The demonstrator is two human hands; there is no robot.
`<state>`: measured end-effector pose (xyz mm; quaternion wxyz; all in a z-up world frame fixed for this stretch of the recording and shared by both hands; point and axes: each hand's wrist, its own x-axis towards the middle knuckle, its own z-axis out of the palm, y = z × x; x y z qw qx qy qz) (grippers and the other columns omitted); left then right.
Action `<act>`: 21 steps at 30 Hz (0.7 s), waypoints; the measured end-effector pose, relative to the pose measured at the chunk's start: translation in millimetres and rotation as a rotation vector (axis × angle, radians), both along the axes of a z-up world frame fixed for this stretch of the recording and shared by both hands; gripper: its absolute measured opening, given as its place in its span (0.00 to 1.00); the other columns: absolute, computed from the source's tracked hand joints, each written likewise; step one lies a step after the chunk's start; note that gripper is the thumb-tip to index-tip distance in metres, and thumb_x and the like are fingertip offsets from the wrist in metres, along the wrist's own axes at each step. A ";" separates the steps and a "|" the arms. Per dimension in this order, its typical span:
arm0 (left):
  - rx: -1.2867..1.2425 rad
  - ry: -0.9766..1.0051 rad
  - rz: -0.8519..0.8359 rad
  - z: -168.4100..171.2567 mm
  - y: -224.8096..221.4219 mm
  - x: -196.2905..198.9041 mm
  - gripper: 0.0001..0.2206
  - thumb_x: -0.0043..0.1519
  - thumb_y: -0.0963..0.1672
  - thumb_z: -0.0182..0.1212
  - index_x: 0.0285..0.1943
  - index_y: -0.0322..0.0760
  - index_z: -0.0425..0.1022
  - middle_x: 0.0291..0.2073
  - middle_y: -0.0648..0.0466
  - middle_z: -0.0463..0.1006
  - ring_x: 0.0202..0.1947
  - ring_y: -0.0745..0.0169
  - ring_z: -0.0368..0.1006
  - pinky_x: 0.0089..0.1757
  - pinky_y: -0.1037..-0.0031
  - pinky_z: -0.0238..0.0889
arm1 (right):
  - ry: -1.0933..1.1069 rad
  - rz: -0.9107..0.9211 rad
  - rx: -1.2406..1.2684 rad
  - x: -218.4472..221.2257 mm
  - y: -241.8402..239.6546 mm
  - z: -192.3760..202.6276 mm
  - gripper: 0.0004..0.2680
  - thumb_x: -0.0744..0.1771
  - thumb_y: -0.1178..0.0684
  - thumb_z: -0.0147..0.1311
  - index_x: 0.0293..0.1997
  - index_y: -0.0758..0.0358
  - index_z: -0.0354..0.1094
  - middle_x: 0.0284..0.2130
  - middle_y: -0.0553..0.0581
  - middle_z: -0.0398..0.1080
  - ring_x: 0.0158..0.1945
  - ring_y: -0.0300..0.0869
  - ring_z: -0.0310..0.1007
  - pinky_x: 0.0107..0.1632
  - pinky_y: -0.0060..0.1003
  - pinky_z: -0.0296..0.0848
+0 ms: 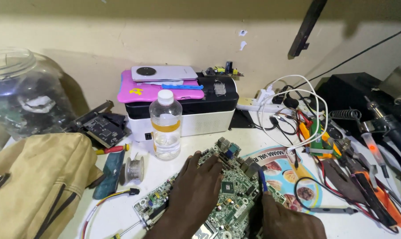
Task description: Cleaning a computer motherboard using a brush and cleaning solution on a repair workbench.
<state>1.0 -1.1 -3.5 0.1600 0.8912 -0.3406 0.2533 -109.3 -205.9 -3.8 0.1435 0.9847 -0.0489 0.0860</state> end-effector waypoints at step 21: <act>-0.029 0.080 -0.038 0.4 0.6 1.4 0.12 0.67 0.44 0.54 0.56 0.36 0.76 0.59 0.50 0.75 0.59 0.33 0.65 0.59 0.48 0.57 | -0.217 0.207 0.027 2.2 -14.9 -31.4 0.21 0.60 0.39 0.57 0.56 0.55 0.65 0.15 0.45 0.71 0.12 0.39 0.67 0.17 0.41 0.59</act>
